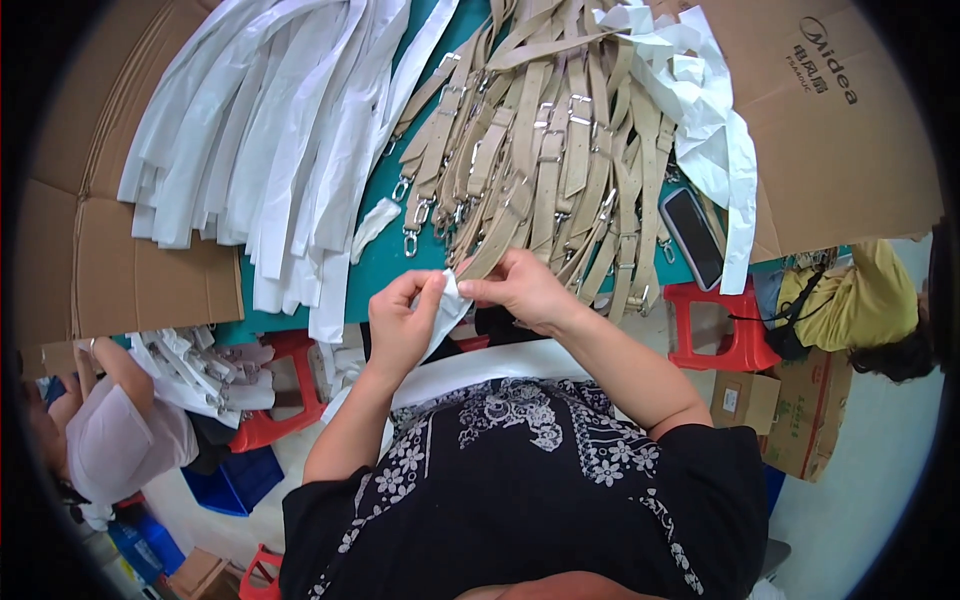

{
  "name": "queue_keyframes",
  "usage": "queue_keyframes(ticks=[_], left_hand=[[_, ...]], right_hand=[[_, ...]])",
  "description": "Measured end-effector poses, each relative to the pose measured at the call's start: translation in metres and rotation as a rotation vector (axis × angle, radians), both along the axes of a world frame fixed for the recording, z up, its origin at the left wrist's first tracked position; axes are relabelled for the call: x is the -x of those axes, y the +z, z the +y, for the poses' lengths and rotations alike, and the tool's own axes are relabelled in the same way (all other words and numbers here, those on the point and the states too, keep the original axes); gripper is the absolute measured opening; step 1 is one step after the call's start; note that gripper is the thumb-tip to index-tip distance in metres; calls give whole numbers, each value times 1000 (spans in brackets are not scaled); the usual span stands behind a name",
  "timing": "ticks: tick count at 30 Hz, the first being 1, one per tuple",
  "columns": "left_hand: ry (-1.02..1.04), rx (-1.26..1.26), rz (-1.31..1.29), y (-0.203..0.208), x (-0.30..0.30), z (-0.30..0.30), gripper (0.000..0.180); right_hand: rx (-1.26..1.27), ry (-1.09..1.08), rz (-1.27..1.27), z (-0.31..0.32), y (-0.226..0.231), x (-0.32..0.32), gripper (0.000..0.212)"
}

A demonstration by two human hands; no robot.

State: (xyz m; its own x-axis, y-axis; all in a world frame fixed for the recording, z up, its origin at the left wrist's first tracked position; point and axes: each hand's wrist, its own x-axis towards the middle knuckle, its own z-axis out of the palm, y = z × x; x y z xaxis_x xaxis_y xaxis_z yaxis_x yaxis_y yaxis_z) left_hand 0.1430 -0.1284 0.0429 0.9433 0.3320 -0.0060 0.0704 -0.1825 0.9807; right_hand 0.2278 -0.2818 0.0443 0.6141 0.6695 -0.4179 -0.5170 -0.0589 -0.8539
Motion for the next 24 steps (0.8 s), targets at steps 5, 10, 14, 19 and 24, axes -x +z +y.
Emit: queue_keyframes(ticks=[5,10,14,19,24], left_hand=[[-193,-2,151,6,3,11,14],[-178,153,217,-3,8,37,12],[-44,270,253,-9,12,46,14],[-15,279,267,-12,19,61,13],[-182,735,249,-18,24,81,14]], right_hand=[[111,32,-184,7,-23,12,22],[100,-39,-63,14,-12,7,29],[26,-108,-34,29,-4,1,19],[-7,-12,-83,46,-2,11,14],[-49,-36,120,53,6,12,15]])
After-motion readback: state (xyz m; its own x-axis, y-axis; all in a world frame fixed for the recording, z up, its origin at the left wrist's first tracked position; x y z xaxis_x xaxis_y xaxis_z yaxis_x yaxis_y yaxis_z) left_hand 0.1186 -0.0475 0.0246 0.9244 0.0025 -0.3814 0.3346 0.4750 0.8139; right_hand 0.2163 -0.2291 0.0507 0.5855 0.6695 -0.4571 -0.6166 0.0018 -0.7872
